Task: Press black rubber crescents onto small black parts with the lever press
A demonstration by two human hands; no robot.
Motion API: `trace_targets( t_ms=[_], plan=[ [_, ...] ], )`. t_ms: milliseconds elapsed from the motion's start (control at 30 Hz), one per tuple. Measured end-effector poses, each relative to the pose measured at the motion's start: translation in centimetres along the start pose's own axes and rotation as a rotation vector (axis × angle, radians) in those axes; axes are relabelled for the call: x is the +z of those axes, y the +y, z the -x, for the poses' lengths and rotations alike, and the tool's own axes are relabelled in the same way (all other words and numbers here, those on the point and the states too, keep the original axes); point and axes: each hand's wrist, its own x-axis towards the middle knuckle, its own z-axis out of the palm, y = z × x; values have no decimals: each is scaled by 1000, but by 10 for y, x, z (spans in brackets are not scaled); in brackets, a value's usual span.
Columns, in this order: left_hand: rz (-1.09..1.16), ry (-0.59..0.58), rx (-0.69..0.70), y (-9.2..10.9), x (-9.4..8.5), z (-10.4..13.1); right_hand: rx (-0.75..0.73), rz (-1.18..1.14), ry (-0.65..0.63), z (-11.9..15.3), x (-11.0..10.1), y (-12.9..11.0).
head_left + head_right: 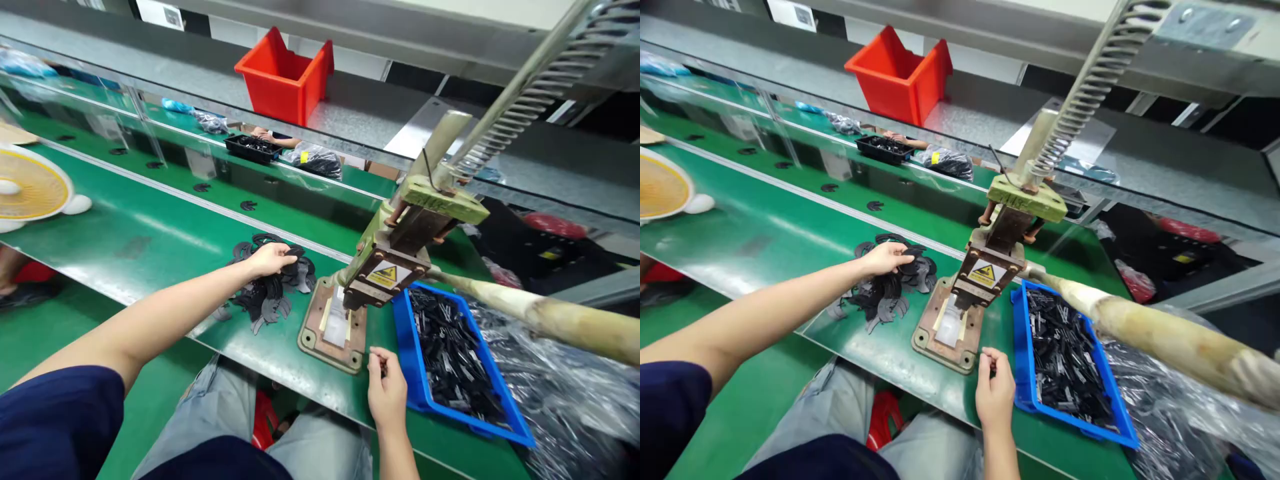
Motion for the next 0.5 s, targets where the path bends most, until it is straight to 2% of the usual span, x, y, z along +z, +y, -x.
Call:
trace_targets(
  t_ms=[133,200,267,367,433,500],
  plan=[
    [-469,191,117,0,-24,-76,31,-1,-5,0,1,4],
    [-575,227,150,2,-30,-109,42,-2,-11,0,0,6],
    [-610,213,141,2,-32,-132,47,0,-8,-1,-1,7],
    [-619,205,108,-9,-36,-143,50,9,-2,-1,-2,5],
    [-624,209,91,-22,-43,-134,34,7,-7,-1,-3,3],
    [-620,223,87,-38,-54,-113,5,2,-13,-2,-4,0]
  ],
)
